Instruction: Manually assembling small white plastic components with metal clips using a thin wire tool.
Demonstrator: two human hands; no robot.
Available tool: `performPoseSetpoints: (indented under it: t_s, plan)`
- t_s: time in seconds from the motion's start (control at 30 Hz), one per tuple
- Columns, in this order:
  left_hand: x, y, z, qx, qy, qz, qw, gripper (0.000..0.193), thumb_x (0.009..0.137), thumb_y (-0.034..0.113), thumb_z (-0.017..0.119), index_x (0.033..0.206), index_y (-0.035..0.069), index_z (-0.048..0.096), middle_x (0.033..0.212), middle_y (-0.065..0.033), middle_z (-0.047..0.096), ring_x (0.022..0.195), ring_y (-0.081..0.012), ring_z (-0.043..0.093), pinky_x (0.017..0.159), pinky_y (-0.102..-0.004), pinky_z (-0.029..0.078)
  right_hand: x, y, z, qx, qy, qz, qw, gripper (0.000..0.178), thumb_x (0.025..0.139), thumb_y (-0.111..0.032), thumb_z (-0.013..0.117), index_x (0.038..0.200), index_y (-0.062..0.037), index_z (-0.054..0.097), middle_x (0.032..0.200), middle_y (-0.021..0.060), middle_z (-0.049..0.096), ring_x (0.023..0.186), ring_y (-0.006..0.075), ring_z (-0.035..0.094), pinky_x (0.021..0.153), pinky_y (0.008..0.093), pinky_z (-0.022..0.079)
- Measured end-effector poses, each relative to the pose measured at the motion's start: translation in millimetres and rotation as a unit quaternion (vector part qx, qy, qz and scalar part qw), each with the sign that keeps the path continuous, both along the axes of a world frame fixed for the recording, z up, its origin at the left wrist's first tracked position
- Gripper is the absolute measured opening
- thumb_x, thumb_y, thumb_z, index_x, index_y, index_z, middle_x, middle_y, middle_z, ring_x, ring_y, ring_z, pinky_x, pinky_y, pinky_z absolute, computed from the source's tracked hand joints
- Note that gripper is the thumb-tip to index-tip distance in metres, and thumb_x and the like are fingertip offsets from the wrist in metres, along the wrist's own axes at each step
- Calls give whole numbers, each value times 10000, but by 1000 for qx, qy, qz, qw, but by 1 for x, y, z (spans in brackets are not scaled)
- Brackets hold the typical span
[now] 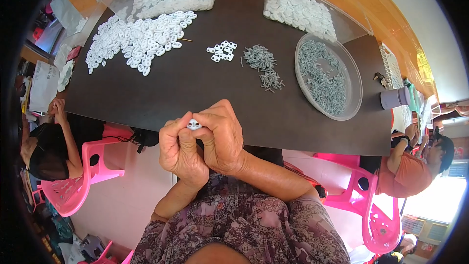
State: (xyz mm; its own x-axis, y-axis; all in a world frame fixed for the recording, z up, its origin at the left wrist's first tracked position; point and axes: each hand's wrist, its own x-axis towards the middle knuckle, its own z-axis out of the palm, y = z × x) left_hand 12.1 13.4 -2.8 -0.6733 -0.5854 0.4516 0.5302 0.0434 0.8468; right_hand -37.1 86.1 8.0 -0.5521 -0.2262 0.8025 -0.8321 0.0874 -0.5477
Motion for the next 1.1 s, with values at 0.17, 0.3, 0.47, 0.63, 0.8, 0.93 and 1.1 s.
performPoseSetpoints:
  t_s: [0.17,0.3,0.47,0.63,0.8,0.93,1.1]
  plan:
    - [3,-3,2,-11,-8,-5,1000,229,951,126,520,1083,-55,568,843,-19,540,761,-72,488,697,-211,417,2,2,1,15,-6,2,1000,259,819,-69,649,1039,27,550,882,122,591,719,244,536,619,323,458]
    - [6,-3,3,41,4,-41,998,244,956,137,512,1099,-54,562,908,-34,568,811,-77,525,738,-218,440,5,2,6,15,-18,9,1000,261,845,-103,632,1055,28,549,922,127,601,762,248,542,661,326,460]
    - [6,-5,10,21,1,-35,999,254,951,128,516,1127,-49,565,924,-63,572,804,-102,532,721,-223,445,5,1,11,21,0,4,1000,251,857,-115,624,1055,20,550,939,130,601,776,250,542,667,330,460]
    - [6,-8,7,13,24,-53,998,254,953,120,509,1131,-54,559,905,-67,571,785,-108,532,706,-228,444,7,0,12,23,-1,-5,1000,254,865,-134,617,1056,19,548,943,128,601,781,251,541,671,330,459]
    - [7,-7,6,31,23,-45,998,249,950,116,515,1127,-53,562,886,-62,572,772,-102,522,695,-226,440,7,-2,13,23,-14,5,1000,247,853,-121,623,1049,11,551,933,123,596,773,249,538,664,327,455]
    - [8,-6,3,36,13,-51,998,246,947,119,522,1117,-52,568,896,-64,579,773,-101,521,693,-223,438,7,-2,9,13,-29,5,999,241,843,-104,627,1042,8,552,922,120,596,764,248,538,660,327,454]
    - [6,-4,1,32,18,-43,998,247,946,124,526,1111,-54,571,896,-68,585,767,-101,521,677,-217,435,5,-1,8,17,-16,1,1000,229,837,-91,631,1026,10,551,899,120,594,744,247,539,647,327,455]
